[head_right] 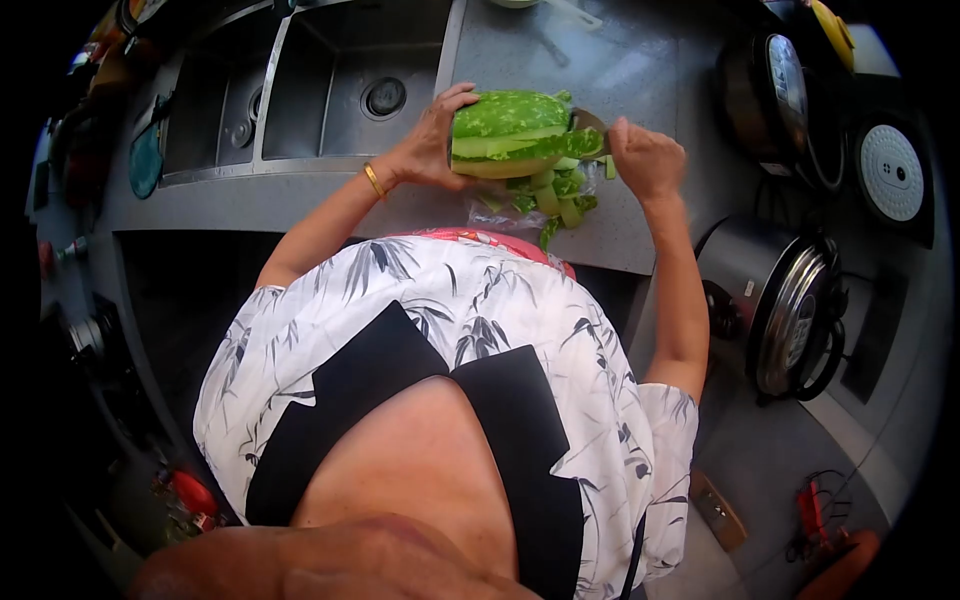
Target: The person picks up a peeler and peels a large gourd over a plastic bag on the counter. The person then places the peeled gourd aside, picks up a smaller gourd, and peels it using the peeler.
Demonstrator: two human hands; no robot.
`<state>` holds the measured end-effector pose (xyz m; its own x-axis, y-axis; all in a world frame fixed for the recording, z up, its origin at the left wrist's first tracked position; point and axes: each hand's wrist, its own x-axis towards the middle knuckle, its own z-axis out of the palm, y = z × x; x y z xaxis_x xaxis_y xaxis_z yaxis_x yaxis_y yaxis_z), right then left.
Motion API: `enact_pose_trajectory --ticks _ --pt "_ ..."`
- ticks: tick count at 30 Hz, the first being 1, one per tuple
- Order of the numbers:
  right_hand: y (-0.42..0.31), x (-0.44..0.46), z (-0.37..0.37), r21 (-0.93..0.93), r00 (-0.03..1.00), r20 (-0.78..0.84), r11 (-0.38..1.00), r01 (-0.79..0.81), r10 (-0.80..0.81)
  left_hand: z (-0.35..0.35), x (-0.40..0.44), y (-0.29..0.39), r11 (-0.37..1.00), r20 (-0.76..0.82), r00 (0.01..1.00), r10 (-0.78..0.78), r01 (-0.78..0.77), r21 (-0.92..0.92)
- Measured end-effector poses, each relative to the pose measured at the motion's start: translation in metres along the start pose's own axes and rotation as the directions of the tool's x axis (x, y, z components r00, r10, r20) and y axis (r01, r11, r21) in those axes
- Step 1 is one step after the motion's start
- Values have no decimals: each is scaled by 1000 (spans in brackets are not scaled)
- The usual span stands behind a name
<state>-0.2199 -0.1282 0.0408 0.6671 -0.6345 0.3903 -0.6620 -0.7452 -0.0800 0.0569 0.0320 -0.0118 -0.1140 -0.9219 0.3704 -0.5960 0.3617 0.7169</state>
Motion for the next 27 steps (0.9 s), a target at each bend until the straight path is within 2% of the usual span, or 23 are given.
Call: enact_pose_trajectory --ticks 2,4,8,10,13,16,22,27 --pt "-33 10 -16 22 997 43 998 64 -65 3 0 -4 996 12 1000 14 -12 -89" --pt "-58 18 -27 31 985 114 992 124 -127 5 5 -3 998 -22 1000 -6 4 -65" --pt "-87 37 -34 -106 965 133 965 240 -226 19 12 -12 978 -63 982 -176 167 -122" --pt "-92 46 -38 -205 946 136 926 317 -294 19 13 -7 980 -73 982 -173 164 -111" --pt "-97 56 -44 -248 903 212 874 419 -373 18 14 0 981 -67 982 -179 174 -85" --pt "-114 58 -35 -169 882 297 889 425 -365 21 14 3 979 -64 979 -193 188 -77" --pt "-121 58 -26 -180 879 365 903 391 -308 25 12 1 980 -87 978 -191 186 -65" --pt "-95 46 -12 -149 904 266 912 382 -335 28 12 -2 981 -87 978 -188 184 -60"
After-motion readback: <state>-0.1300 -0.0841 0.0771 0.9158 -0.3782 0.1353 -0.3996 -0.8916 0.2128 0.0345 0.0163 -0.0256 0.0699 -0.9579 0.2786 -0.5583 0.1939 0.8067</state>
